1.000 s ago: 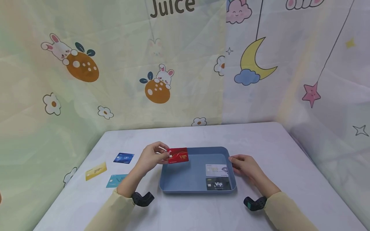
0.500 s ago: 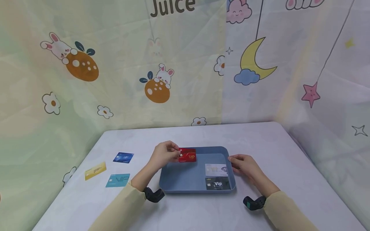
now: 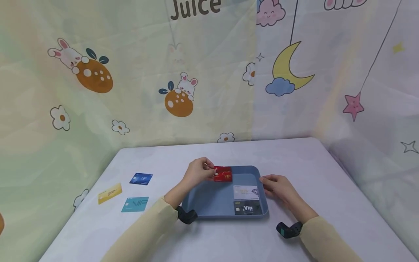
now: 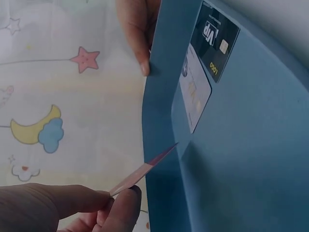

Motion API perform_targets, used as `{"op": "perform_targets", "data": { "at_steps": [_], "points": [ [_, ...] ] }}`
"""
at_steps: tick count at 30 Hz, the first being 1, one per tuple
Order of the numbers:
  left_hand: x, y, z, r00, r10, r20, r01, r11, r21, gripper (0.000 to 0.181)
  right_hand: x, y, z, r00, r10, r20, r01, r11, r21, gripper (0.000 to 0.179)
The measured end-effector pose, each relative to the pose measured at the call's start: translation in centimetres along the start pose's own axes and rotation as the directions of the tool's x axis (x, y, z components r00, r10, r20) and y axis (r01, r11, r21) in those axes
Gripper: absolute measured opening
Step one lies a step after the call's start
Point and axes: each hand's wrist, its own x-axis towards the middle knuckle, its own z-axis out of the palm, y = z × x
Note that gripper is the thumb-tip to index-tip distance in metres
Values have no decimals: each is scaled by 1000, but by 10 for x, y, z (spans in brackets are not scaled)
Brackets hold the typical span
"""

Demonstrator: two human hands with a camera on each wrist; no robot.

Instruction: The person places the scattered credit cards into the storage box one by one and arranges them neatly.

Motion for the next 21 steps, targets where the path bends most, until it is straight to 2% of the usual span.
{"op": "perform_targets", "data": {
  "at_steps": [9, 12, 16, 21],
  "points": [
    [1, 3, 11, 1000, -10, -13, 11, 1000, 28, 11, 1, 1, 1, 1000, 3, 6, -3, 1000, 14, 68],
    [3, 3, 14, 1000, -17, -13, 17, 998, 66, 10, 1, 1, 1, 1000, 7, 3, -7, 1000, 14, 68],
    [6, 4, 17, 999, -39, -12, 40, 993, 108, 9, 2, 1, 2, 1000, 5, 0, -5, 1000, 10, 67],
    [12, 3, 21, 997, -72, -5, 72, 992, 105, 10, 3, 2, 2, 1000, -2, -1, 2, 1000, 6, 67]
  ]
}}
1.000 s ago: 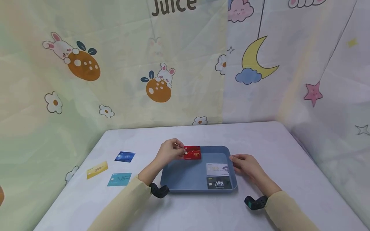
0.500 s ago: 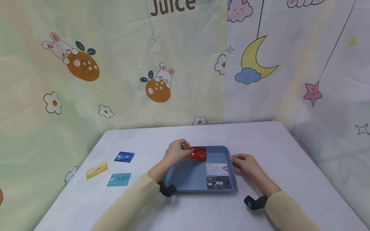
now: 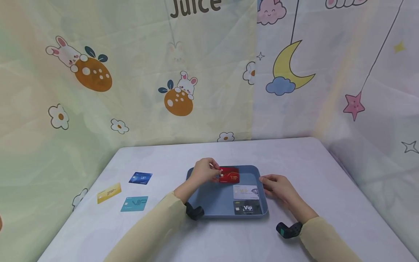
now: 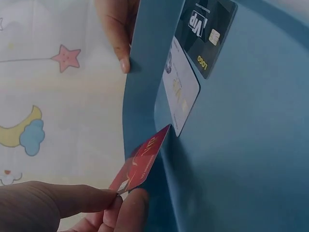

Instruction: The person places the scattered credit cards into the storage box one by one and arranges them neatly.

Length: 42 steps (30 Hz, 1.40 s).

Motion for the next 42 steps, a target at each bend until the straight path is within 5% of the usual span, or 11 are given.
{"op": "perform_targets", "data": {
  "at_steps": [8, 23, 36, 42],
  "points": [
    [10, -1, 10, 996, -81, 43, 85, 992, -89, 17, -1, 0, -1, 1000, 10, 2, -10, 1000, 8, 67],
    [16, 3, 30, 994, -82, 66, 88, 993, -78, 22, -2, 1, -2, 1000, 18, -12, -18, 1000, 3, 67],
    [23, 6, 41, 989, -144, 24, 145, 989, -29, 25, -1, 0, 0, 999, 22, -26, -22, 1000, -8, 66],
    [27, 4, 46, 992, -123, 12, 123, 992, -23, 27, -1, -1, 0, 999, 24, -28, -25, 1000, -5, 64]
  ]
}}
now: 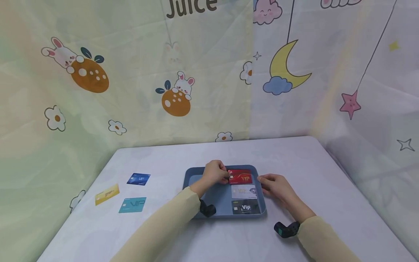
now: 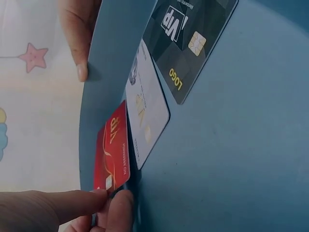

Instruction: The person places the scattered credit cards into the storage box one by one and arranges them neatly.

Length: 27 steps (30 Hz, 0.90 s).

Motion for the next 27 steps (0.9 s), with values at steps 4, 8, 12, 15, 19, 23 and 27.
{"op": "perform_targets", "data": {
  "at_steps": [4, 8, 12, 15, 19, 23, 27],
  "points": [
    [1, 0, 3, 999, 27, -29, -27, 1000, 14, 27, 0, 0, 0, 1000, -2, 5, 2, 1000, 1, 64],
    [-3, 2, 5, 1000, 23, -15, -23, 1000, -4, 25, 0, 1, 0, 1000, -2, 14, 2, 1000, 0, 65],
    [-10, 6, 4, 999, 44, 15, -44, 999, 4, 22, 0, 2, -1, 1000, -3, 13, 3, 1000, -4, 65],
    [-17, 9, 2, 994, 105, 30, -107, 990, 89, 20, 1, 1, -1, 1000, 0, 12, 0, 1000, 1, 65],
    [-27, 11, 1, 947, 295, 127, -321, 864, 387, 7, 1, 2, 0, 1000, 11, 17, -11, 1000, 9, 66],
    [-42, 13, 0, 819, 456, 349, -566, 540, 623, 18, 1, 1, -1, 1000, 13, 16, -13, 1000, 5, 66],
    [-55, 12, -2, 731, 430, 530, -676, 350, 649, 27, 1, 1, -1, 1000, 12, 16, -12, 1000, 0, 66]
  ]
}}
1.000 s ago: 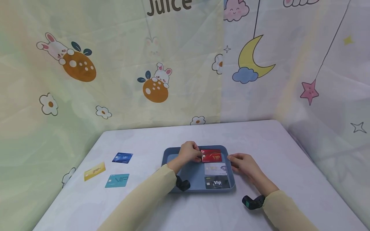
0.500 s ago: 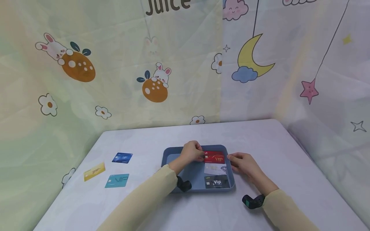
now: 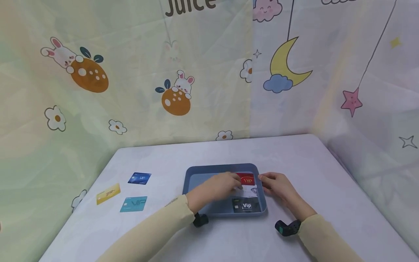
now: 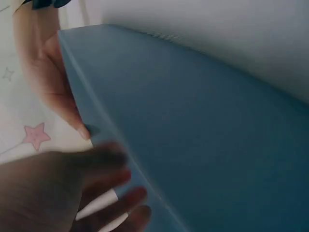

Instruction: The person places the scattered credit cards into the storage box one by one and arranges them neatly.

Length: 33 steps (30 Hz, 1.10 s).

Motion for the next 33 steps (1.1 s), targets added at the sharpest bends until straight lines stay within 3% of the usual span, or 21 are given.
{"op": "perform_targets", "data": {
  "at_steps": [3, 6, 9, 13, 20, 25, 29, 33],
  "points": [
    [-6, 3, 2, 997, 33, 67, -34, 999, 11, 29, -1, 0, -2, 1000, -1, 1, 1, 1000, -1, 67],
    [-10, 3, 5, 995, 37, 93, -34, 999, -29, 32, -1, -1, -1, 1000, -7, -2, 7, 1000, -8, 68],
    [-12, 4, 5, 995, 50, 86, -46, 998, -41, 31, -2, 0, -1, 1000, -12, -7, 12, 1000, -13, 68],
    [-8, 6, 5, 996, 65, 57, -66, 998, 19, 32, -2, 0, 0, 1000, -18, -8, 18, 1000, -14, 70],
    [9, 6, 12, 987, -7, 159, -8, 996, 90, 46, -3, 3, 2, 1000, -20, -1, 20, 1000, 6, 69],
    [14, 5, 18, 985, -26, 172, 14, 997, 70, 54, -3, 5, 4, 1000, -25, 6, 25, 1000, 11, 68],
    [7, 7, 11, 986, 26, 162, -38, 997, 70, 52, -3, 5, 4, 1000, -21, 3, 21, 1000, 7, 67],
    [-2, 10, 3, 979, 90, 182, -106, 991, 79, 49, -3, 3, 3, 1000, -21, -2, 21, 1000, 3, 68]
  ]
}}
